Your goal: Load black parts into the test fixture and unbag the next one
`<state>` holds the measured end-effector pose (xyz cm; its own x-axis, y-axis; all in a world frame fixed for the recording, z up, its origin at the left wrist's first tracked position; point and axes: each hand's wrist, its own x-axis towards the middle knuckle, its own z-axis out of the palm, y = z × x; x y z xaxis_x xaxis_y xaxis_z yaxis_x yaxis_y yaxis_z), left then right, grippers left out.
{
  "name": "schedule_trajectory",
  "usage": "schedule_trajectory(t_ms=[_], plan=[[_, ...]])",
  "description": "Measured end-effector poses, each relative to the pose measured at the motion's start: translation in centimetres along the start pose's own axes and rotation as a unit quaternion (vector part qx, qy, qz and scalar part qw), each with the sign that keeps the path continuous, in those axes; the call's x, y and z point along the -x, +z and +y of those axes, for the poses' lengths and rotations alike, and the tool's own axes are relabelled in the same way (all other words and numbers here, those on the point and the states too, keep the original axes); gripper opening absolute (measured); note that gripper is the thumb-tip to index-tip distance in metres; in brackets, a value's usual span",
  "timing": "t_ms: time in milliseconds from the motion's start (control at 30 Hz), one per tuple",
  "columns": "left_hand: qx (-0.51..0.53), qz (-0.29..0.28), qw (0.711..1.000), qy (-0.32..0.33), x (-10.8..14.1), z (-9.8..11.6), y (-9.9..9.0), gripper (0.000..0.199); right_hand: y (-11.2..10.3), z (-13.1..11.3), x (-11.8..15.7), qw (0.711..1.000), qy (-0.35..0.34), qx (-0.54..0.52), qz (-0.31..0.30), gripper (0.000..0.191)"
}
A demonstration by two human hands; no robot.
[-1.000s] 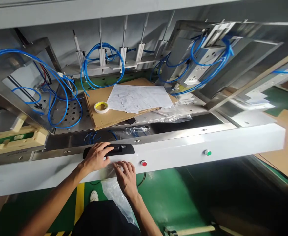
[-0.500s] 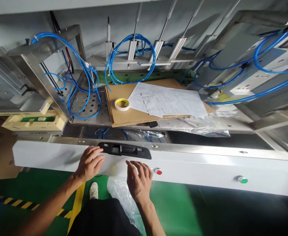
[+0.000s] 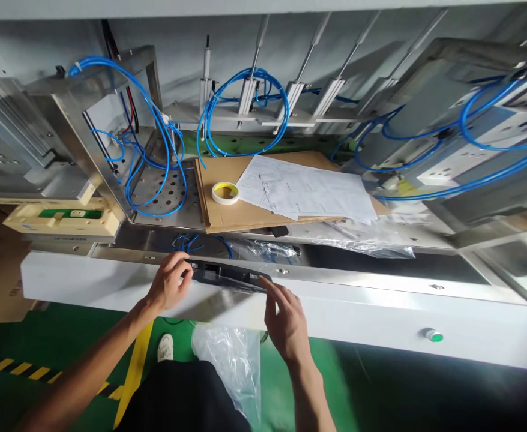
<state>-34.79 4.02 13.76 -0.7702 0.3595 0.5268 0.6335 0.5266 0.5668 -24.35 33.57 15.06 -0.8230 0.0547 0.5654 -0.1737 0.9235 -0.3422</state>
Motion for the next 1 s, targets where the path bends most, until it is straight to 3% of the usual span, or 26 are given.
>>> schedule_trajectory(t_ms=[167, 267, 333, 400, 433, 500, 567, 633, 700, 833, 1000], plan=[[0.038, 0.016, 0.998, -0.050, 0.2, -0.9, 0.5, 0.004, -0.4, 1.6, -0.3, 0.965, 0.210, -0.159, 0.000, 0.039], [0.050, 0.028, 0.995, -0.080, 0.2, -1.3, 0.8, 0.015, 0.1, 1.6, -0.1, 0.942, 0.290, -0.150, 0.078, 0.044], [0.053, 0.031, 0.994, -0.094, 0.2, -1.5, 0.9, 0.018, 0.7, 0.6, -0.2, 0.942, 0.279, -0.064, 0.175, 0.039], [0.051, 0.030, 0.993, -0.099, 0.0, -1.7, 0.9, 0.018, 1.7, -1.1, -0.6, 0.959, 0.181, 0.013, 0.216, 0.031], [0.049, 0.029, 0.994, -0.098, -0.1, -1.7, 0.9, 0.017, 2.2, -2.1, -0.9, 0.974, 0.110, 0.030, 0.193, 0.030], [0.041, 0.024, 0.995, -0.091, -0.1, -1.6, 0.6, 0.016, 3.5, -4.2, -1.7, 0.996, -0.026, 0.027, 0.077, 0.039], [0.032, 0.021, 0.996, -0.083, 0.0, -1.0, 0.1, 0.016, 4.8, -5.6, -2.5, 0.994, -0.096, 0.024, -0.047, 0.057], [-0.004, 0.022, 0.998, -0.062, 0.5, -0.1, -0.3, 0.024, 5.8, -6.2, -2.9, 0.987, -0.107, 0.034, -0.118, 0.063], [-0.084, 0.004, 0.996, -0.003, 1.1, 0.9, -0.4, 0.039, 6.3, -6.2, -3.0, 0.984, -0.100, 0.038, -0.144, 0.057], [-0.219, -0.101, 0.959, 0.147, 1.4, 1.4, 0.4, 0.061, 6.0, -6.1, -3.1, 0.983, -0.096, 0.033, -0.154, 0.058], [-0.233, -0.158, 0.947, 0.157, 0.4, -0.9, 1.6, 0.056, 5.2, -6.2, -3.4, 0.979, -0.088, 0.031, -0.182, 0.057]])
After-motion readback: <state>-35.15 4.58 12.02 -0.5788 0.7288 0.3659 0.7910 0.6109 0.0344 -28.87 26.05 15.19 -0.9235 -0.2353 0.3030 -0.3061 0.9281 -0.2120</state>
